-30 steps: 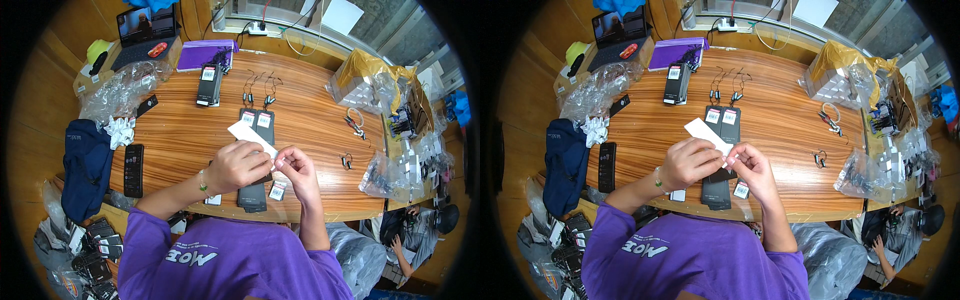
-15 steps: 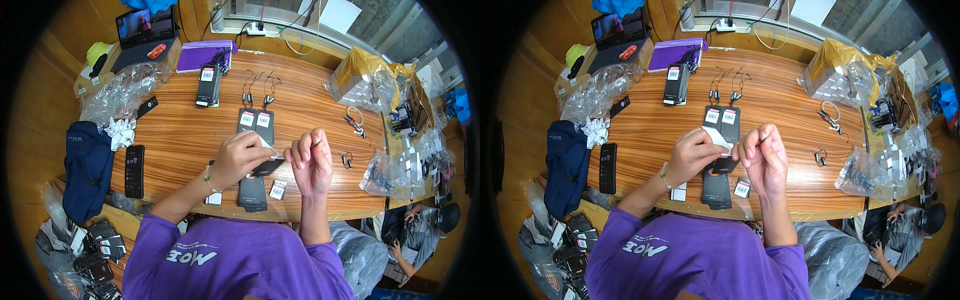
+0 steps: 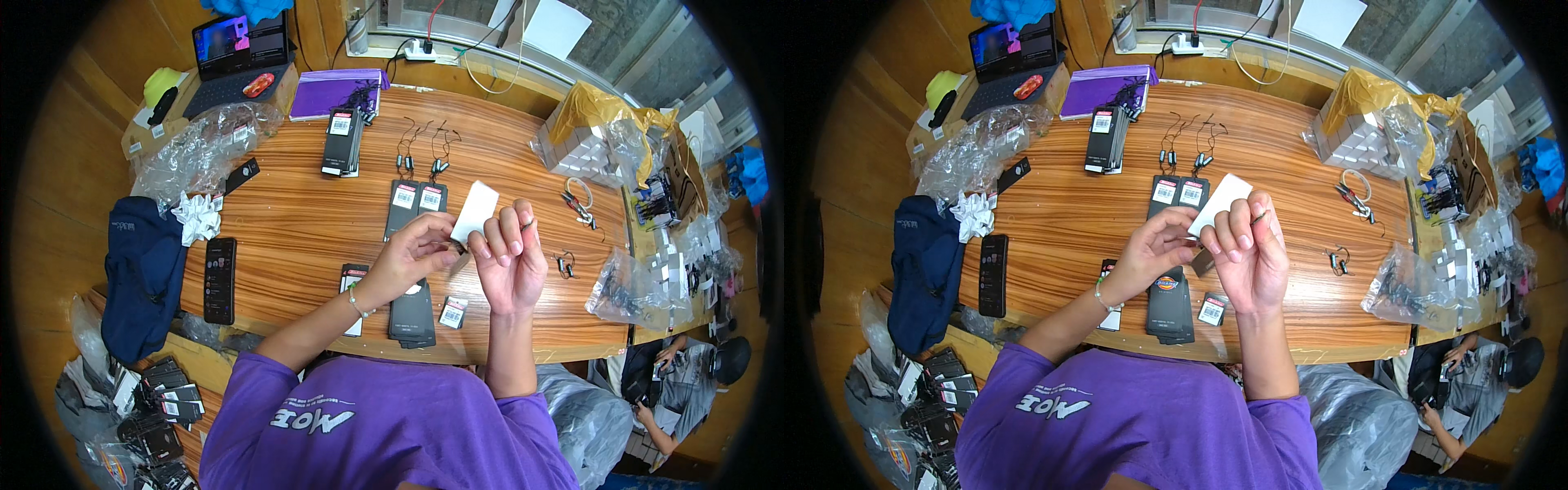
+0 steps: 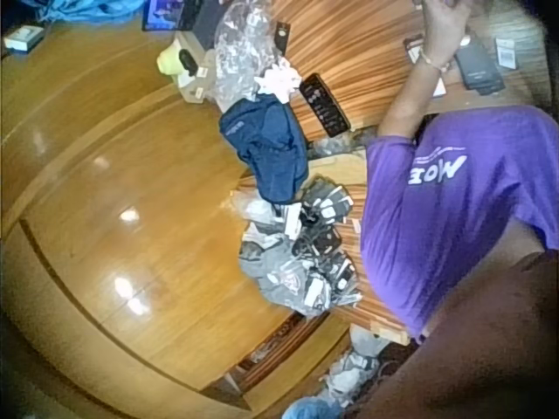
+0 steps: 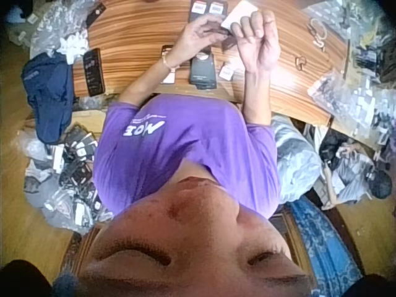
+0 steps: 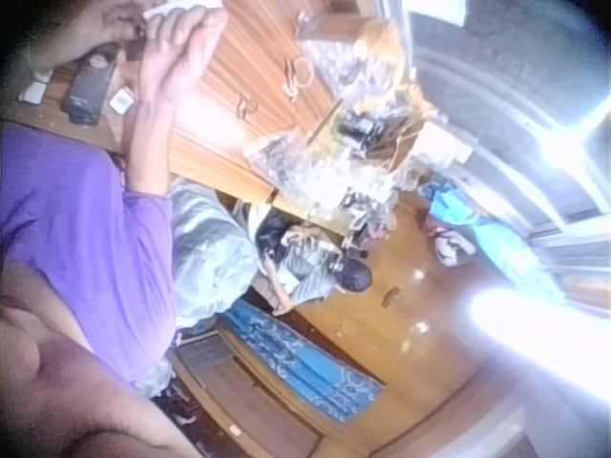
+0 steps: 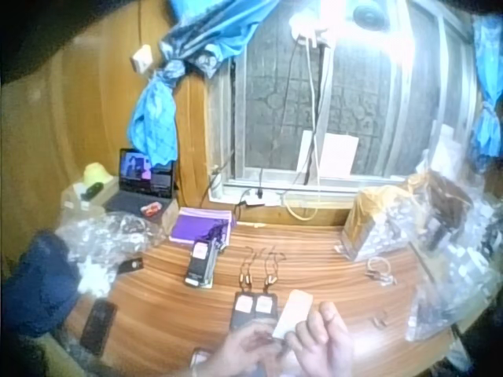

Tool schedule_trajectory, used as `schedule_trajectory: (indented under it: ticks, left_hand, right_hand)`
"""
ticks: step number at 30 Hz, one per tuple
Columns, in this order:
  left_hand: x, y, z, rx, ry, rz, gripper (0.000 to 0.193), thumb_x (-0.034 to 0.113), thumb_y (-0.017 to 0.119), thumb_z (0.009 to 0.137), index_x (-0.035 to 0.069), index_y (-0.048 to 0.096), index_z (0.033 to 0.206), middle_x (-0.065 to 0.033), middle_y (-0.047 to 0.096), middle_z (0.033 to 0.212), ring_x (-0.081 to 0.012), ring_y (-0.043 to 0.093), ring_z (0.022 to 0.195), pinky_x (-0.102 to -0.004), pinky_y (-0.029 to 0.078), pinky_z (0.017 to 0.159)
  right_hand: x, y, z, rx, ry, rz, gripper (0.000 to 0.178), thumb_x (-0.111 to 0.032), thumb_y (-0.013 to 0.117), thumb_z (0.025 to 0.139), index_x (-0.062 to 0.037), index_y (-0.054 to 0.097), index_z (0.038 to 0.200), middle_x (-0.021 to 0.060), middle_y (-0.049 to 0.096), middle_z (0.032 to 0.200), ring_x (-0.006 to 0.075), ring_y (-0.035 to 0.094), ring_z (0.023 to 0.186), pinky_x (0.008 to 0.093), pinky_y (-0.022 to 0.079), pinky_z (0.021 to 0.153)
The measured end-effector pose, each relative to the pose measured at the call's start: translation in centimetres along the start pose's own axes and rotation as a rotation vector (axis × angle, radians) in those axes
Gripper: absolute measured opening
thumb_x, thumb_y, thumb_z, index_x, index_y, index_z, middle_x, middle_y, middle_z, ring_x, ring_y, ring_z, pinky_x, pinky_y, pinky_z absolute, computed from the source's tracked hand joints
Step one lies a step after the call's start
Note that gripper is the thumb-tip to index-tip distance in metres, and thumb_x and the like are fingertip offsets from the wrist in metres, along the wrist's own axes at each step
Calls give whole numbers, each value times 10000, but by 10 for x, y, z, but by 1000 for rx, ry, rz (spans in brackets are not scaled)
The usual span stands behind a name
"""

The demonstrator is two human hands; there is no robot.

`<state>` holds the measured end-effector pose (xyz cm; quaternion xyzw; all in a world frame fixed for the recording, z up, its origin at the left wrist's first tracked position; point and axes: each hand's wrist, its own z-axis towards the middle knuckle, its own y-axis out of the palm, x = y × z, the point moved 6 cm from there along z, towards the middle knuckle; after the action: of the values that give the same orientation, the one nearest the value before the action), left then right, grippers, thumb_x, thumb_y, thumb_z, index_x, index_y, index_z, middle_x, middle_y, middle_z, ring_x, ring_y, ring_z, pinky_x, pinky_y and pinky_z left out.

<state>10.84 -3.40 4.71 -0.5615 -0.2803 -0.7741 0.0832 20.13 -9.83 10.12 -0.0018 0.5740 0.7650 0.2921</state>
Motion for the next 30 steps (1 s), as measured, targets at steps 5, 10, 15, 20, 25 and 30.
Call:
schedule_trajectory:
  ticks: [5, 10, 15, 20, 25, 30]
  left_hand:
    - [-10, 4, -5, -86, -130, -90, 325, 15, 620, 794, -9, 508, 1098, -57, 521, 1070, -125, 526, 985, -263, 467, 844]
    - [14, -4, -2, -77, -30, 64, 245, -3, 631, 777, -26, 589, 1017, -68, 527, 1040, -133, 548, 944, -254, 475, 846]
    - [28, -11, -3, -87, -41, 55, 234, -30, 654, 740, -30, 615, 971, -68, 545, 1001, -123, 561, 899, -237, 492, 804]
    - [47, -19, -2, -148, 53, 173, 213, -60, 671, 702, -19, 645, 909, -68, 580, 919, -115, 571, 847, -214, 496, 739]
    - [61, -25, -4, -59, -54, 115, 199, -64, 670, 698, -9, 654, 888, -72, 597, 924, -117, 574, 840, -218, 490, 726]
    - [64, -32, -8, -15, -48, -11, 230, -74, 660, 704, -23, 626, 926, -83, 622, 912, -133, 591, 853, -234, 498, 765]
  right_hand:
    - [2, -1, 0, 15, 3, 30, 96, -186, 456, 916, -98, 417, 923, -3, 402, 649, 104, 379, 561, 281, 343, 608]
    - [-8, 0, 0, 7, -37, 15, 85, -178, 458, 915, -101, 425, 929, -5, 406, 650, 102, 386, 565, 281, 345, 611]
    - [-9, 1, -2, 27, -44, -55, 80, -174, 455, 914, -104, 419, 929, -1, 407, 654, 105, 383, 565, 282, 344, 606]
    - [0, 5, -6, 36, -16, -208, 92, -177, 453, 913, -102, 400, 920, 23, 413, 657, 113, 378, 563, 279, 338, 581]
    - [15, 4, -13, 72, 67, -378, 123, -197, 438, 926, -88, 383, 915, 66, 467, 681, 133, 447, 602, 301, 410, 639]
    - [12, 14, -17, 88, 7, -472, 120, -191, 447, 925, -83, 395, 921, 57, 468, 654, 122, 436, 565, 311, 426, 687]
